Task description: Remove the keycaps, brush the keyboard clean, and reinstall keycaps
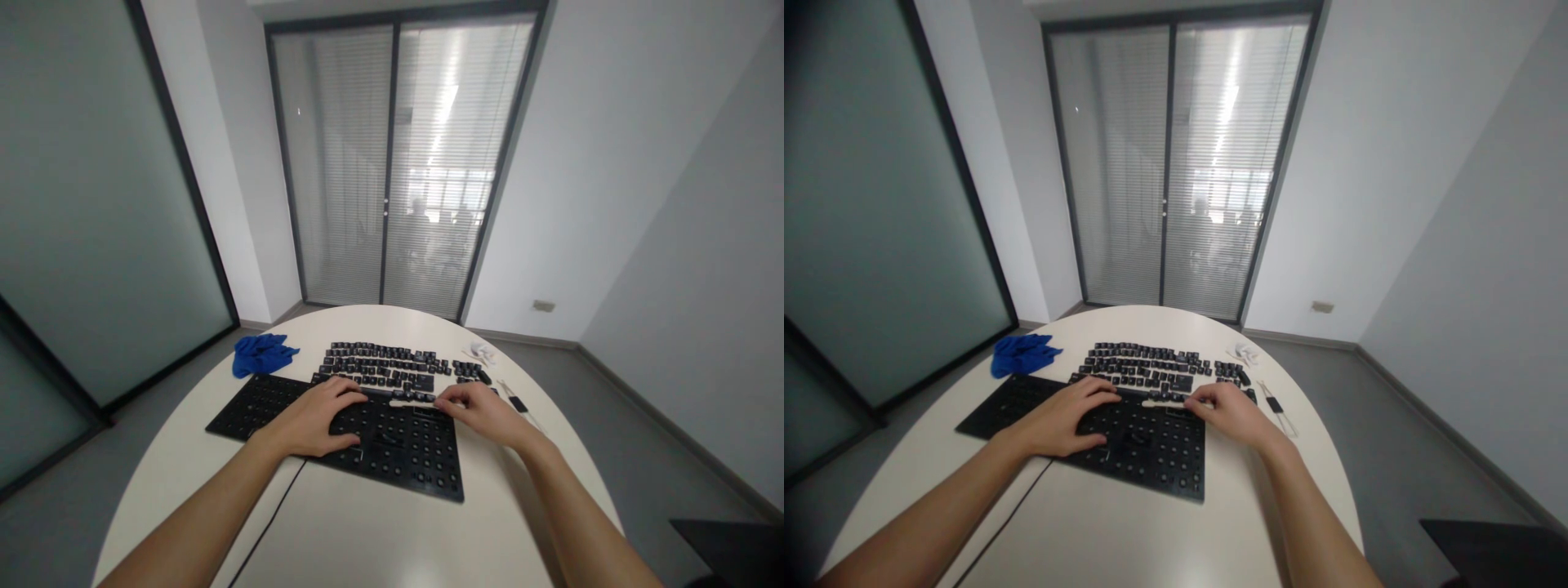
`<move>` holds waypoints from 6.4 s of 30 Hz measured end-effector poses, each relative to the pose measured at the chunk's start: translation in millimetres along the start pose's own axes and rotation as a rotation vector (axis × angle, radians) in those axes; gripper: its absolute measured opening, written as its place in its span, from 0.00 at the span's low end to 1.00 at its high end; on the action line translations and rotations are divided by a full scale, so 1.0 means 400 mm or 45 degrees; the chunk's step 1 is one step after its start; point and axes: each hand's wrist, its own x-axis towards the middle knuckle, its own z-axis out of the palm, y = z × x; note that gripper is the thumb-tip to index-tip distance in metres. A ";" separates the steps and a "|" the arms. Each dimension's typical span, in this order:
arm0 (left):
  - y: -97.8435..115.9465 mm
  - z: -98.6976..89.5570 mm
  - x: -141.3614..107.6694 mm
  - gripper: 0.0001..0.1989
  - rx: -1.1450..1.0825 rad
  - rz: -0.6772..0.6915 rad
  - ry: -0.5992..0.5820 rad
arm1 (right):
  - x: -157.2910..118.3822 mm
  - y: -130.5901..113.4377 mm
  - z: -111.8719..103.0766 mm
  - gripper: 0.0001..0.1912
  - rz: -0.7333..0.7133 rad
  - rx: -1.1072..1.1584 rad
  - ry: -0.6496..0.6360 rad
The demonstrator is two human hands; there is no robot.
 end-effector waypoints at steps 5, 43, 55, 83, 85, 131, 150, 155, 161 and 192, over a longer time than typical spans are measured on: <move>0.006 0.004 0.006 0.24 0.017 -0.011 -0.034 | -0.008 -0.019 -0.002 0.17 -0.068 0.014 -0.089; 0.005 0.001 0.005 0.22 0.011 -0.013 -0.014 | -0.022 -0.017 -0.007 0.14 0.038 0.127 -0.312; 0.008 0.001 0.006 0.20 0.016 -0.013 -0.010 | -0.013 -0.031 0.005 0.14 0.014 0.151 -0.283; 0.011 -0.001 0.007 0.20 0.011 -0.009 -0.009 | -0.008 0.010 -0.014 0.27 0.010 0.186 -0.157; 0.011 0.000 0.007 0.19 0.007 -0.010 -0.009 | -0.007 0.013 -0.014 0.27 0.024 0.180 -0.170; -0.011 0.002 0.005 0.09 0.096 -0.112 0.009 | -0.025 0.043 -0.042 0.27 0.087 0.181 -0.082; -0.019 0.007 0.007 0.09 0.079 -0.109 0.033 | -0.033 0.028 -0.028 0.23 0.115 0.230 -0.445; -0.020 0.008 0.005 0.07 0.088 -0.120 0.023 | -0.039 0.026 -0.038 0.23 0.112 0.256 -0.452; -0.020 0.009 0.005 0.07 0.094 -0.123 0.018 | -0.042 0.048 -0.049 0.22 0.156 0.243 -0.314; -0.022 0.012 0.005 0.07 0.098 -0.129 0.020 | -0.045 0.062 -0.044 0.22 0.180 0.287 -0.472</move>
